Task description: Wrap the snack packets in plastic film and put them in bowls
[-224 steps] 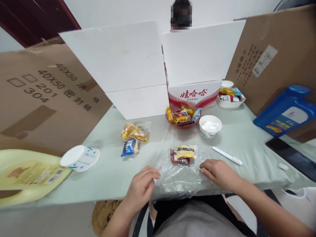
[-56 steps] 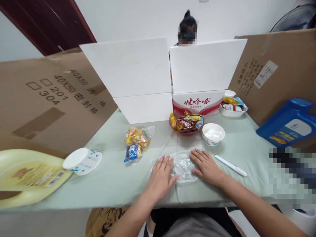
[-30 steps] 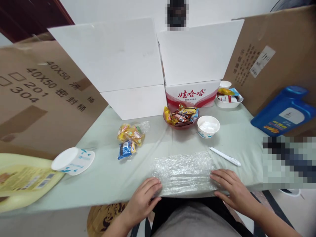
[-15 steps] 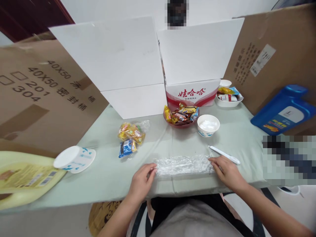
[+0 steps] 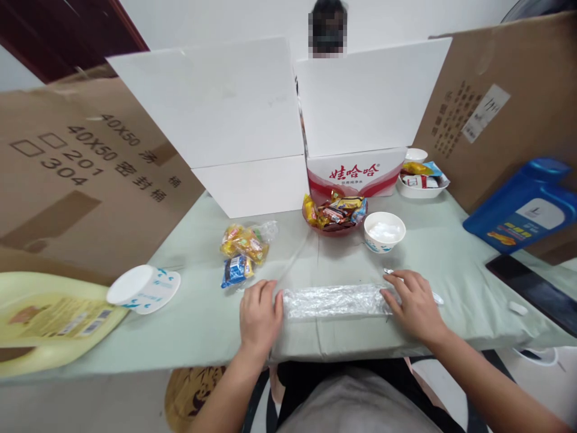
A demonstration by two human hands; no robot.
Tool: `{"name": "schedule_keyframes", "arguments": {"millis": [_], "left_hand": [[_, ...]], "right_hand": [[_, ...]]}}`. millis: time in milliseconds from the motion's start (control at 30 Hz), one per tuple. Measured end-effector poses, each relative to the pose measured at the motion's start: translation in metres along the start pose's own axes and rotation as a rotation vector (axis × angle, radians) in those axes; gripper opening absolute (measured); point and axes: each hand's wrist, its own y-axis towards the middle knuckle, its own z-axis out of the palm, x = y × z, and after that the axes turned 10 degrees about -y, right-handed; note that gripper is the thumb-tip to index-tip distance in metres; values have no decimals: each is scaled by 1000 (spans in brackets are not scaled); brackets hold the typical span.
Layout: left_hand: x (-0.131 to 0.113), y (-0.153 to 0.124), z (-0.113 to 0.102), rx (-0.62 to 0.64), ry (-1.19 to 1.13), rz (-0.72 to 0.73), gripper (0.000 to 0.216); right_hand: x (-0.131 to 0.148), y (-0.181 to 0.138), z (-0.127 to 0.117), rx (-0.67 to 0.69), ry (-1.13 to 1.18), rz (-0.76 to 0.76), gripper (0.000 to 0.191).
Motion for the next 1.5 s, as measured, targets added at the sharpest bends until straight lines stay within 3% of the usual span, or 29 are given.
{"name": "schedule_keyframes", "arguments": {"millis": [67,133,233,333,467,567,667,800,867,1000,1167,1300,1500], "left_hand": [[-16,-6,-2,97,-25,141,39],[-30,-16,3,321,-35,268,60],[-37,-32,14,520,-15,290,84],[-31,-39,18,567,5,257,87],[-36,-41,9,466,19,243,70],[-56,-45,5,421,-46,212,53],[-80,-44,13,502,-161,229,50],[-97,-28,31,619,-268,306,60],[-98,-21,37,678,-328,396,63],[-92,-17,38,725,-449,577,60],[-87,-26,28,673,-591,534,35],[-83,-29,26,683,-665,525,27],[-79,-28,30,639,-803,458,25]], "right_hand": [[10,2,-5,8,54,-164,47],[21,1,-3,106,103,-370,70],[32,-4,8,265,137,-495,88],[27,-12,13,332,140,-462,90],[6,-32,5,285,120,-421,99],[-7,-55,-5,221,105,-385,73],[-12,-78,-13,124,125,-341,40],[-10,-94,-32,-9,166,-347,29],[-7,-92,-49,6,211,-404,27],[1,-69,-89,267,469,-478,21],[0,-17,-115,517,697,-408,19],[-7,34,-91,599,728,-338,23],[4,95,-14,700,692,-251,18]]}}
